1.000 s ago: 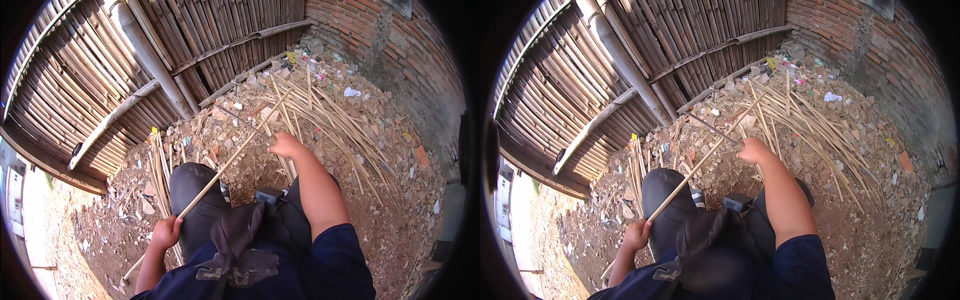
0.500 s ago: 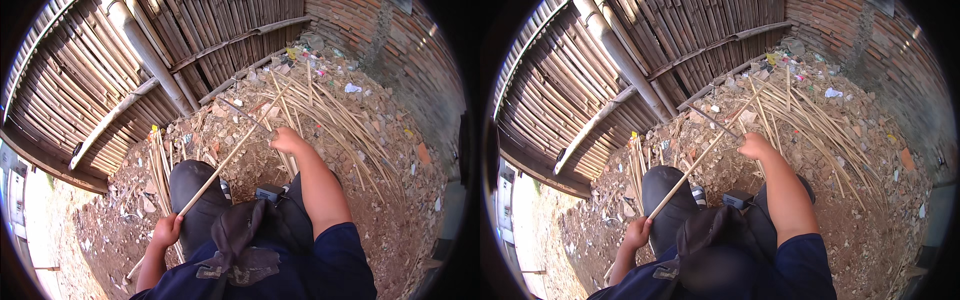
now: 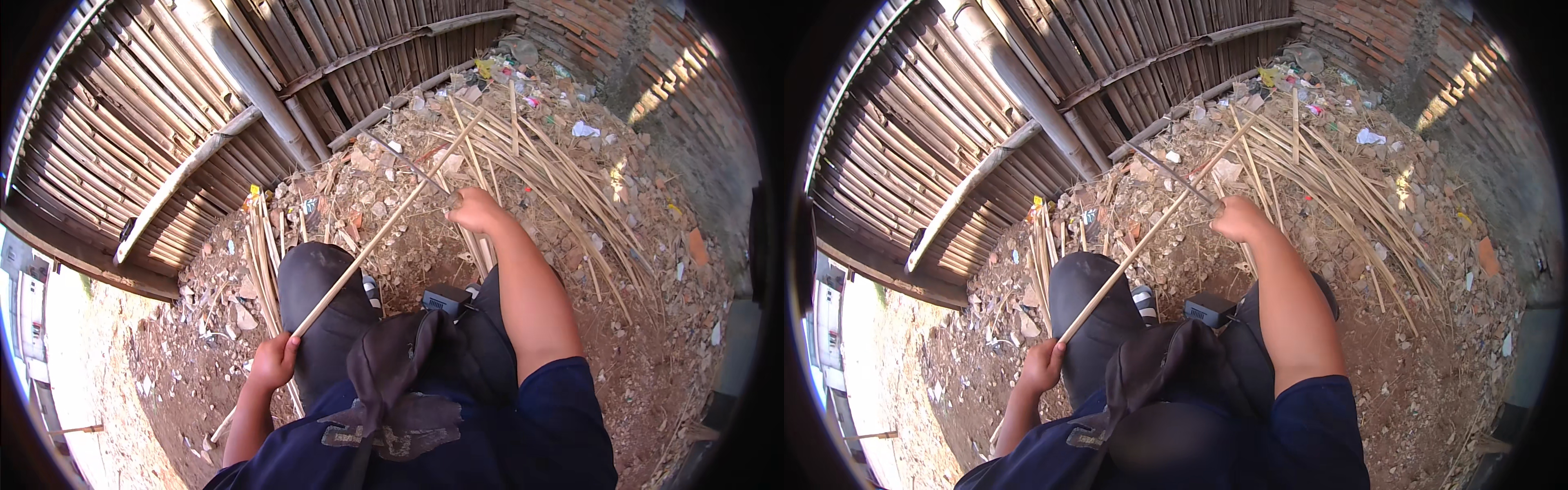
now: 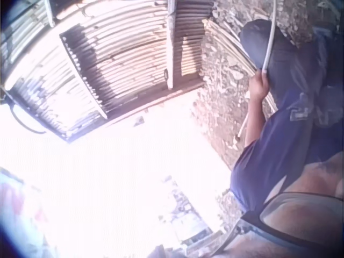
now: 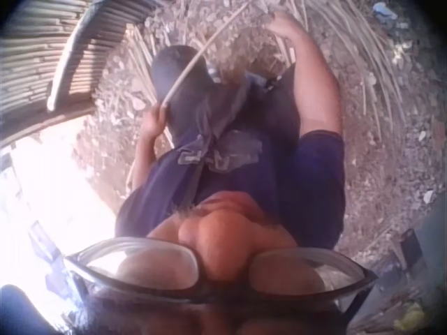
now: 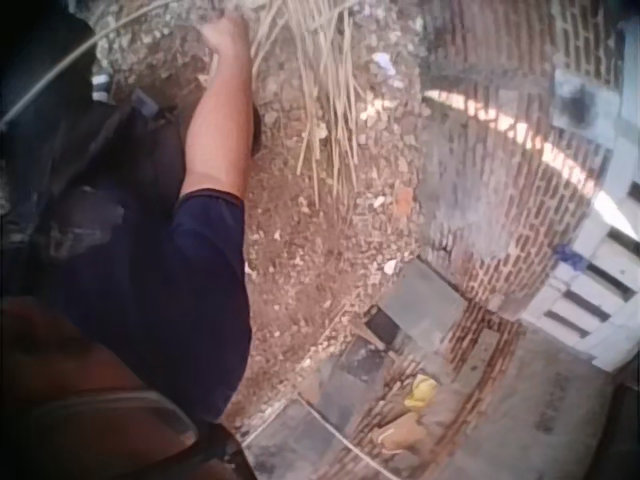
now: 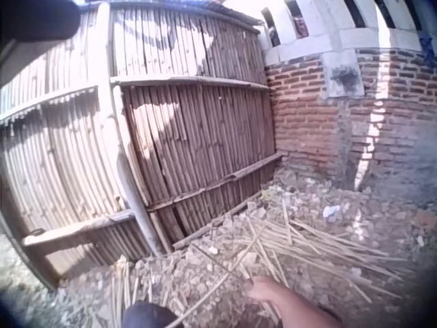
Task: The person scrapes a thin stick with a knife. They hold the stick in one hand and repeatedly draw the knife blade along the surface of the wood to remove material.
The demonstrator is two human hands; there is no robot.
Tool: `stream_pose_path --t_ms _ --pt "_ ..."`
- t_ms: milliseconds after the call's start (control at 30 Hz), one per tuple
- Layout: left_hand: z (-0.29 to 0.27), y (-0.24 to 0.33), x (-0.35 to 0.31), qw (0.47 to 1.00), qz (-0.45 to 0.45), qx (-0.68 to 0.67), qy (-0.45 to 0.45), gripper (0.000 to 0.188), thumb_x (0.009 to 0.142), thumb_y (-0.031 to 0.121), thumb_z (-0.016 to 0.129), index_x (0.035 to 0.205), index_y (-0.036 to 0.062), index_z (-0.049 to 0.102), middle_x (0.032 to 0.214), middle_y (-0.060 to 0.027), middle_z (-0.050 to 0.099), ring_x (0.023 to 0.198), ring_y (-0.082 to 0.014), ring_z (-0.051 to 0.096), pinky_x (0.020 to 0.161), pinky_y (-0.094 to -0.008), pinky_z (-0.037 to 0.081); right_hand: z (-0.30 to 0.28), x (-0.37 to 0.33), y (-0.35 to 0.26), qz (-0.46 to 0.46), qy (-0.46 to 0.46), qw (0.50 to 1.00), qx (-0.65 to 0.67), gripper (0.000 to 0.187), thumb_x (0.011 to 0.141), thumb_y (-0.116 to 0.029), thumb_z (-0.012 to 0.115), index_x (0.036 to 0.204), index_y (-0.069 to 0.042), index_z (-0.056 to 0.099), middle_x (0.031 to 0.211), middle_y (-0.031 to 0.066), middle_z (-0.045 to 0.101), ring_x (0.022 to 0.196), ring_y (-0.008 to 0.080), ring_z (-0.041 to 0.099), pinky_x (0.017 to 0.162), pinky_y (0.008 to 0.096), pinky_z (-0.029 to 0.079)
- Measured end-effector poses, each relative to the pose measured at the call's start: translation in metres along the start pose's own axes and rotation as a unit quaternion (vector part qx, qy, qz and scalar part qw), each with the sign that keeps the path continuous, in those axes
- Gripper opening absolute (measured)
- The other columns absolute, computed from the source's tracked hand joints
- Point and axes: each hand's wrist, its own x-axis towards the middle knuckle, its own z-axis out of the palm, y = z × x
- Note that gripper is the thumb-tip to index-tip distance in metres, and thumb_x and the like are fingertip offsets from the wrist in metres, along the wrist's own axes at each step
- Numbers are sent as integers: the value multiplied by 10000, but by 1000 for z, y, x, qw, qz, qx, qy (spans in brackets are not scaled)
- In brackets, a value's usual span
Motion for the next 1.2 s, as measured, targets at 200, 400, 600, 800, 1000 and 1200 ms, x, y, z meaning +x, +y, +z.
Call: stream_pose_path --t_ms 200,400,600,800,1000,1200 --pt "2 -1 -1 1000 0 9 4 410 1033 303 545 743 15 530 628 -248 560 621 -467 586 566 -518 438 4 -27 -41 -112 -61 979 -159 370 767 -235 696 1096 -66 711 1051 197 723 981 381 692 869 448 555" --pt "2 3 3 999 17 10 25 403 1027 308 551 748 18 535 629 -252 561 622 -477 584 569 -524 444 0 12 13 13 -8 1000 -1 428 767 -250 709 1131 -25 703 1126 233 701 1037 387 679 916 433 538" --pt "4 -1 2 1000 4 -20 -6 423 1046 318 520 769 1 559 640 -236 576 609 -446 588 571 -488 442 6 -4 0 19 24 1000 -5 441 776 -276 719 1136 -21 698 1131 235 698 1059 385 671 929 445 531" --pt "8 -7 -1 999 31 12 3 420 1053 300 511 768 -6 559 621 -227 557 575 -427 570 557 -476 427 -6 -2 -1 -32 -141 989 -24 481 773 -280 756 1189 -47 687 1124 217 706 1054 376 677 926 434 533" --pt "1 -4 2 999 1 -46 -5 440 1046 339 531 763 3 551 615 -206 571 566 -398 588 555 -469 446 -7 8 16 11 53 998 13 523 789 -277 755 1232 -15 659 1178 236 690 1106 389 656 949 432 524" --pt "7 -4 3 998 -12 -64 -9 460 1052 339 525 742 0 535 594 -196 543 526 -362 539 538 -443 428 -11 -18 3 -16 41 998 -35 471 818 -288 733 1229 -65 672 1146 208 700 1083 372 666 926 447 534"
